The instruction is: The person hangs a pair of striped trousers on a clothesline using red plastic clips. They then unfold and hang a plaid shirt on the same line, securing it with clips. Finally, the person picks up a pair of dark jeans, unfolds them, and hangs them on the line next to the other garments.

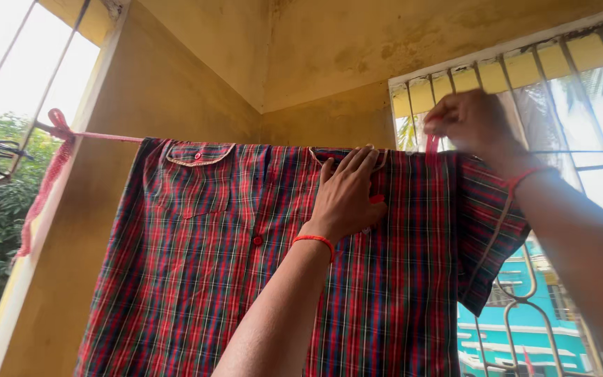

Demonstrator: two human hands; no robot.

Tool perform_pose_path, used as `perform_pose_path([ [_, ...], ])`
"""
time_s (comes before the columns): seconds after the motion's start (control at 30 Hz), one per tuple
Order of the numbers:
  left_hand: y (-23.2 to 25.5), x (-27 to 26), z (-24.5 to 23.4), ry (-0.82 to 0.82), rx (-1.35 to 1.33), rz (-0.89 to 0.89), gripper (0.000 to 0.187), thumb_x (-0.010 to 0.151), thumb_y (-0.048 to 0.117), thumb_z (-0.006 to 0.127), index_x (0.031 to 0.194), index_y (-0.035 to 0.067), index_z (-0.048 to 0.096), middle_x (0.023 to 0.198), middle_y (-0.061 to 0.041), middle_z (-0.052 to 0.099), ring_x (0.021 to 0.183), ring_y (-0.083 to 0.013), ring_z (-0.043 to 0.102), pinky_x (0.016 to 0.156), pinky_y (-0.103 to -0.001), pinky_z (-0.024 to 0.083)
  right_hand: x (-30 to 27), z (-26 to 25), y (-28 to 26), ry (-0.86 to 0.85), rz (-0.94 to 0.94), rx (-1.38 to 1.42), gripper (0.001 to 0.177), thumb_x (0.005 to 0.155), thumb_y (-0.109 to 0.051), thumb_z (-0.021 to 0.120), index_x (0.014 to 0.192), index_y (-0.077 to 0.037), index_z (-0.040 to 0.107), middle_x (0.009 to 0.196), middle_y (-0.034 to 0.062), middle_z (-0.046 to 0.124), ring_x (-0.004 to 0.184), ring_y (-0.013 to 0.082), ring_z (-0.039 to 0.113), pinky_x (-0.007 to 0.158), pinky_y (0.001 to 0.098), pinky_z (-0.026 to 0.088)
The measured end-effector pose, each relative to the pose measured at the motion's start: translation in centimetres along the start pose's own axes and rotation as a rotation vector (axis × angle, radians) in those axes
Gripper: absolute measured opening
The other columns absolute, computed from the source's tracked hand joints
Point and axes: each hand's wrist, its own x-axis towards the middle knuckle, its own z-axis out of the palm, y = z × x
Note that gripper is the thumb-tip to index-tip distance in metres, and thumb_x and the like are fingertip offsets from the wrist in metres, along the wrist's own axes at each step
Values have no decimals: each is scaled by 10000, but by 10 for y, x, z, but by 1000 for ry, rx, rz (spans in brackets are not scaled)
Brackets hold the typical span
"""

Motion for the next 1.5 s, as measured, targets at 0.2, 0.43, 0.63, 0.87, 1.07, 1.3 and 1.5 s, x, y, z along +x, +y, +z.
perform_pose_path([
  [0.2,-33,21,8,21,-174,-46,927,710,442,742,1518,81,466,1592,-115,462,1517,-253,366,1270,-528,175,29,5,45,-415,305,41,378,873,-342,719,1162,-106,776,1124,116,797,1062,238,694,937,403,514],
  [0.43,-29,-18,3,191,-640,-88,1088,779,737,670,1543,-2,439,1611,-251,426,1527,-354,361,1224,-486,302,-58,59,-63,472,-343,-429,487,922,-250,657,1305,50,665,1231,259,696,1106,362,650,937,434,518],
  [0.63,-68,-53,-55,189,-1039,-233,910,803,673,618,1365,-41,575,1269,-240,730,1181,-288,723,997,-377,553,-46,109,-184,-308,-76,596,415,1047,-294,442,1281,-43,675,1159,150,761,979,214,766,895,346,644],
  [0.87,-135,-91,-119,283,-538,-360,965,695,351,824,1480,-11,394,1283,-211,676,1149,-332,692,924,-426,566,-38,164,-251,-558,55,489,455,941,-368,655,1268,-54,699,1125,92,764,964,148,702,805,309,586],
  [1.07,-167,-126,-146,230,-260,-210,1090,707,369,872,1510,-65,276,1360,-247,587,1278,-378,573,983,-465,517,-38,213,-285,-556,37,607,409,893,-333,754,1136,-4,766,968,83,782,836,125,691,710,304,567],
  [1.3,-202,-146,-171,209,-118,-209,1065,755,406,840,1538,-57,285,1370,-220,598,1276,-355,580,966,-510,493,-29,253,-302,-605,122,583,346,919,-321,747,1019,4,809,895,73,785,772,98,667,717,299,545],
  [1.5,-219,-145,-174,158,-56,-189,1061,717,388,866,1515,-34,308,1301,-177,624,1224,-318,607,993,-489,468,-32,276,-305,-534,145,691,310,922,-280,724,1010,6,801,910,67,797,833,115,704,801,295,565],
])
